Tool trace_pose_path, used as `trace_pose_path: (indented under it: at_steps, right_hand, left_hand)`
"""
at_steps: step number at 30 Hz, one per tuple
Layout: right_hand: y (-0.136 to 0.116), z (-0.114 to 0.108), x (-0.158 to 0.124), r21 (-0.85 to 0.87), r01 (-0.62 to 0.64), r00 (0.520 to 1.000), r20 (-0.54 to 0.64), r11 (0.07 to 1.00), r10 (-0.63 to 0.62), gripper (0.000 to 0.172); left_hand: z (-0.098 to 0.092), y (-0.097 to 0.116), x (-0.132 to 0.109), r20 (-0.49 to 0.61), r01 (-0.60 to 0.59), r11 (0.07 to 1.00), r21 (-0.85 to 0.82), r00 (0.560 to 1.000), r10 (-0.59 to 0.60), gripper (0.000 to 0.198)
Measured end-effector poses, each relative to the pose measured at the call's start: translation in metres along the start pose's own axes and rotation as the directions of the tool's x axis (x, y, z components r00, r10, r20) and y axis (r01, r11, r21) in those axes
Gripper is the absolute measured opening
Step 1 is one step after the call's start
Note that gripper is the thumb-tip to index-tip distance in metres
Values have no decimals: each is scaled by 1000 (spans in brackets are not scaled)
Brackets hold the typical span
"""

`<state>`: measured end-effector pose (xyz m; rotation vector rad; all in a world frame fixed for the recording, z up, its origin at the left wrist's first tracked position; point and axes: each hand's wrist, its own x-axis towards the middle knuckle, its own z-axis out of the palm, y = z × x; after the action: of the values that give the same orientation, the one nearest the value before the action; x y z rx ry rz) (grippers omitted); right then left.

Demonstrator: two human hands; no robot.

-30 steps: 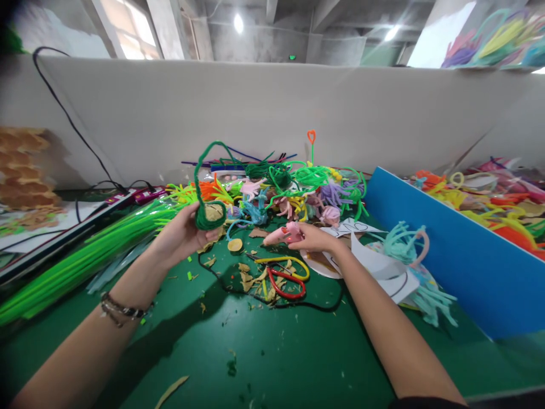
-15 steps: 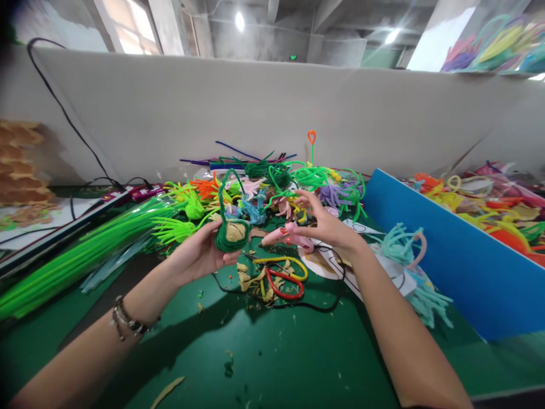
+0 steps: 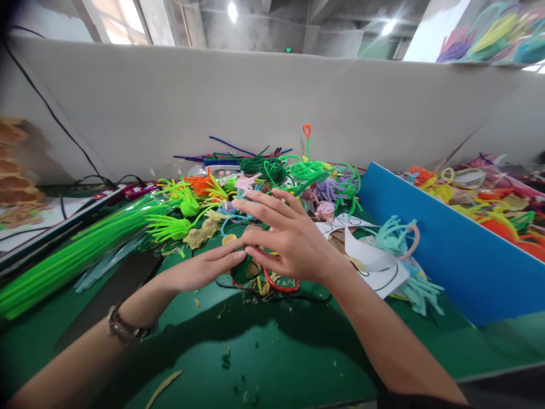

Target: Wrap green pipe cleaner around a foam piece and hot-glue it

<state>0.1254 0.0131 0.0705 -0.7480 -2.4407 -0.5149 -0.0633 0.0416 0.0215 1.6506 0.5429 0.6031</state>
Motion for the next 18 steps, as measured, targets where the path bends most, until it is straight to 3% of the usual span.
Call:
trace_pose_path:
  at_steps: [5, 13, 18]
  right_hand:
    - [4, -5, -3, 88, 8, 1000, -5, 996, -8, 16]
    - [3, -16, -5, 79, 27, 999, 16, 996, -28, 16]
    - [1, -20, -5, 164, 9, 999, 51, 986, -18, 17]
  left_hand:
    - [-5, 12, -4, 100, -37, 948, 317, 995, 6, 40]
    - [-6, 22, -12, 27, 3, 923, 385, 1000, -14, 39]
    - [-3, 33, -17, 7, -71, 925, 373, 997, 74, 33]
